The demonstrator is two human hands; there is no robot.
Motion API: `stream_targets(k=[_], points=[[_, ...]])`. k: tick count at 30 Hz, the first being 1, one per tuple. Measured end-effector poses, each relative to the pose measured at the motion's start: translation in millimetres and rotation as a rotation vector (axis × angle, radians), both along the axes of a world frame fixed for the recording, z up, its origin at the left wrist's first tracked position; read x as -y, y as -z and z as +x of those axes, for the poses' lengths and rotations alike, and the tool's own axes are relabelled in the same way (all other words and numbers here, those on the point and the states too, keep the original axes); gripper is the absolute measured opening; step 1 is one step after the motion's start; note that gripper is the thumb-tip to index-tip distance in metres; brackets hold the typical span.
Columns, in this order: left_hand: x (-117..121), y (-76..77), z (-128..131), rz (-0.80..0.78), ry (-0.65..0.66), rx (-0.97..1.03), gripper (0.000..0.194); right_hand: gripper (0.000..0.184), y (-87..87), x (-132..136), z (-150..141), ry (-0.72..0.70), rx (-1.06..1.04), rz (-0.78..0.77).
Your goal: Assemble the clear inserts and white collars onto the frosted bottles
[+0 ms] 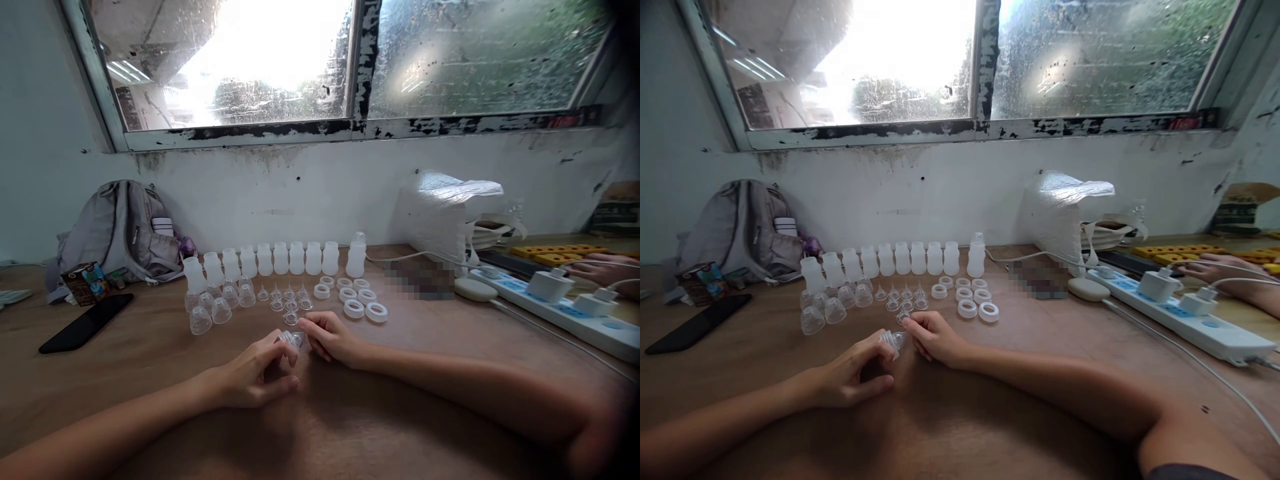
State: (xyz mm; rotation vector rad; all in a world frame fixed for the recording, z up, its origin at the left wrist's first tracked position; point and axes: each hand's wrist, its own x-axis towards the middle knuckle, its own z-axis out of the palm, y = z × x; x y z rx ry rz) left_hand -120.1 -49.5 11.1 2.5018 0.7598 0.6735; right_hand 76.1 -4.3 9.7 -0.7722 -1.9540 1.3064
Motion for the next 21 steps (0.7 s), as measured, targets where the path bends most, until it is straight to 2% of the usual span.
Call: stream_targets(k=[4, 6, 10, 14, 16, 21], points=[[0, -0.9, -1, -0.165, 0.023, 0.068, 0.014, 0.040, 0.5, -1, 0, -0.010, 0.000, 0.027], [0, -2.7, -1, -0.187, 0.033, 0.079, 0.015, 0.040, 1.1, -2, 1, -0.015, -0.001, 0.038], [3, -9.4, 2, -0.050, 0.101, -0.014, 0.019, 0.041, 1.1, -1, 2, -0.054, 0.063, 0.102], [7, -13.2, 4, 0.038, 0.124, -0.065, 0.016, 0.037, 2.2, 2, 2, -0.088, 0.192, 0.422], [10, -12.3, 5, 0.081, 0.116, -0.092, 0.014, 0.033, 3.4, 4, 2, -0.110, 0.244, 0.530], [13, -8.2, 6, 0.125, 0.056, -0.145, 0.007, 0.033, 3.0, 6, 3, -0.171, 0.272, 0.579]])
